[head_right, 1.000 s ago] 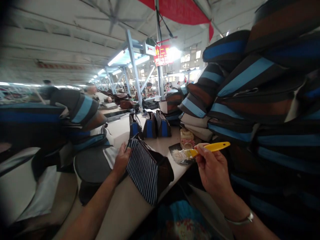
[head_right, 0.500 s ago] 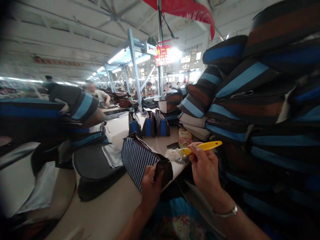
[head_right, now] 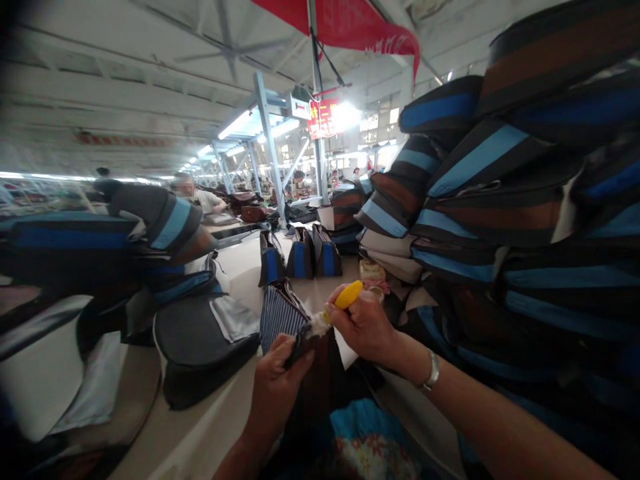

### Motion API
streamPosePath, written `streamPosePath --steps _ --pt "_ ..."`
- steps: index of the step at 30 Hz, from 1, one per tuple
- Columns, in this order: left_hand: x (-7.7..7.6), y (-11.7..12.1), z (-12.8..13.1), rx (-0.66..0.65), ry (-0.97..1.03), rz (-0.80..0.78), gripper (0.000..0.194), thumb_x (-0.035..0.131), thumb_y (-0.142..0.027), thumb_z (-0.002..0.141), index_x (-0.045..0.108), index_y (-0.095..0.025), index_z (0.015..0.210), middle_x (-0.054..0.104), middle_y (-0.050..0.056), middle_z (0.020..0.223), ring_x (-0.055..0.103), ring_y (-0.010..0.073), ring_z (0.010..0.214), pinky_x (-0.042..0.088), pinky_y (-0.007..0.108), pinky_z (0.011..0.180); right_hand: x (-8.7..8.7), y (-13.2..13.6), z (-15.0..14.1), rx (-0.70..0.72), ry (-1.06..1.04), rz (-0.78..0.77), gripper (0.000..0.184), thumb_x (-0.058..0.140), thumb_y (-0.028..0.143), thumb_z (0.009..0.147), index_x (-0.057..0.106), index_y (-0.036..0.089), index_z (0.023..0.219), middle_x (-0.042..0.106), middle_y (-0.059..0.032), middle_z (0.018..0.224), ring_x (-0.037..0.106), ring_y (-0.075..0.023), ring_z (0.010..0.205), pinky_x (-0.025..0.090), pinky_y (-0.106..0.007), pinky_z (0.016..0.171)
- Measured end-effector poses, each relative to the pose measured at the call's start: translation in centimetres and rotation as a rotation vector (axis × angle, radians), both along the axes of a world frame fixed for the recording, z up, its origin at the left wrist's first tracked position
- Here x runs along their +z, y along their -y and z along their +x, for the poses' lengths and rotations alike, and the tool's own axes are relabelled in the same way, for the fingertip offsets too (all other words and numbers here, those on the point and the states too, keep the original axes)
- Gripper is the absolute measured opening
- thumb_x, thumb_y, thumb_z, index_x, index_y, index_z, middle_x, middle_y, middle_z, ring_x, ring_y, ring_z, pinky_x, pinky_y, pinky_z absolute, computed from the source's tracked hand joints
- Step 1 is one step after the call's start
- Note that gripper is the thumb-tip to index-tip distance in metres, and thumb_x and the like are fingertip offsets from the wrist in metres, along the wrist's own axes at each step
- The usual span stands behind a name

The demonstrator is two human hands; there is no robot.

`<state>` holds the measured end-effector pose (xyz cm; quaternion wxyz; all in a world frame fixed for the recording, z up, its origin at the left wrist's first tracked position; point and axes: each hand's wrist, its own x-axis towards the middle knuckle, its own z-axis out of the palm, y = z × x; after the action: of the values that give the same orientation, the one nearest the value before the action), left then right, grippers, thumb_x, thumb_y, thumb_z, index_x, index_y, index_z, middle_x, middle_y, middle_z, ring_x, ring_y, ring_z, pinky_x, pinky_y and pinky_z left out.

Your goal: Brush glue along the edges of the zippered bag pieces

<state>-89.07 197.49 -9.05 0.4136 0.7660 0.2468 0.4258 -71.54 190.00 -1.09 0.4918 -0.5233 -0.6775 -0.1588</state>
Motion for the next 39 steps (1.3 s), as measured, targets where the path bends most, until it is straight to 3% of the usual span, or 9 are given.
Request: streamPosePath --steps 5,11,14,17,21,25,29,34,39 --pt "-0.2 0.1 -0.1 -0.024 -0.011 -0.022 0.016 0.061 -0.031 0.086 0.066 -0.019 0.078 0.055 0.0 0.081 0.053 0.0156 0.08 0.042 0.024 0.073 1.3 1.3 -0.4 -0.038 0.082 0.129 0.006 0.055 0.018 0.091 0.057 0.021 0.086 0.064 -0.0021 0.076 0.065 -0.0208 0.086 0.049 -0.04 0.092" --pt "0.5 -0.1 -1.0 -0.004 -0.034 0.004 0.016 0.061 -0.032 0.086 0.067 -0.019 0.079 0.057 0.001 0.081 0.054 0.0161 0.079 0.042 0.024 0.072 0.3 1.0 -0.1 0.029 0.128 0.014 0.009 0.054 0.02 0.091 0.058 0.02 0.084 0.065 -0.0023 0.076 0.064 -0.0201 0.079 0.051 -0.038 0.085" --pt "0.6 -0.1 -1.5 0.006 -0.034 -0.008 0.017 0.062 -0.033 0.085 0.066 -0.018 0.077 0.057 0.001 0.081 0.054 0.0161 0.079 0.042 0.024 0.071 0.8 1.6 0.5 -0.026 0.108 0.02 0.006 0.056 0.02 0.091 0.058 0.021 0.085 0.065 -0.0026 0.077 0.065 -0.022 0.084 0.05 -0.039 0.085" --pt "0.6 0.0 -1.5 -0.018 -0.042 -0.018 0.017 0.063 -0.032 0.085 0.065 -0.018 0.076 0.056 0.0 0.08 0.053 0.0158 0.078 0.042 0.024 0.072 1.7 1.9 -0.5 0.091 0.073 0.062 0.002 0.055 0.021 0.093 0.057 0.022 0.093 0.066 -0.0036 0.084 0.064 -0.0203 0.084 0.05 -0.036 0.081" --pt "0.6 -0.2 -1.5 -0.084 -0.055 -0.056 0.014 0.061 -0.031 0.085 0.067 -0.019 0.082 0.055 0.0 0.082 0.053 0.0161 0.08 0.042 0.025 0.073 2.8 1.6 -1.2 0.391 0.349 -0.147 0.007 0.048 0.021 0.095 0.055 0.02 0.093 0.06 -0.0025 0.077 0.056 -0.0174 0.069 0.046 -0.033 0.07" --pt "0.7 -0.6 -2.1 -0.071 -0.069 -0.076 0.014 0.063 -0.031 0.084 0.066 -0.018 0.078 0.054 0.0 0.079 0.053 0.0158 0.079 0.041 0.025 0.072 4.1 2.4 0.8 0.37 0.544 -0.377 0.009 0.049 0.015 0.091 0.055 0.02 0.086 0.057 -0.0034 0.076 0.056 -0.019 0.073 0.045 -0.035 0.075" --pt "0.8 -0.7 -2.2 -0.078 -0.075 -0.049 0.014 0.063 -0.029 0.085 0.065 -0.018 0.077 0.054 -0.001 0.078 0.054 0.0155 0.078 0.041 0.025 0.072 5.1 3.2 1.2 0.338 0.514 -0.301 0.007 0.051 0.016 0.092 0.056 0.02 0.094 0.058 -0.003 0.077 0.056 -0.0188 0.075 0.046 -0.037 0.083" --pt "0.7 -0.1 -2.1 -0.026 -0.098 0.044 0.012 0.062 -0.028 0.087 0.069 -0.02 0.092 0.06 0.001 0.086 0.059 0.0165 0.084 0.046 0.026 0.076 4.1 3.2 0.0 0.484 0.533 -0.326 0.009 0.049 0.016 0.091 0.055 0.02 0.094 0.056 -0.0016 0.075 0.054 -0.0178 0.07 0.047 -0.037 0.084" --pt "-0.6 0.6 -1.8 0.222 -0.081 0.455 0.019 0.056 -0.024 0.092 0.065 -0.017 0.108 0.061 0.004 0.089 0.06 0.0163 0.081 0.049 0.027 0.073 4.4 4.0 1.6 0.333 0.355 -0.311 0.007 0.052 0.015 0.092 0.054 0.021 0.089 0.057 -0.0003 0.074 0.056 -0.0173 0.071 0.045 -0.039 0.088"
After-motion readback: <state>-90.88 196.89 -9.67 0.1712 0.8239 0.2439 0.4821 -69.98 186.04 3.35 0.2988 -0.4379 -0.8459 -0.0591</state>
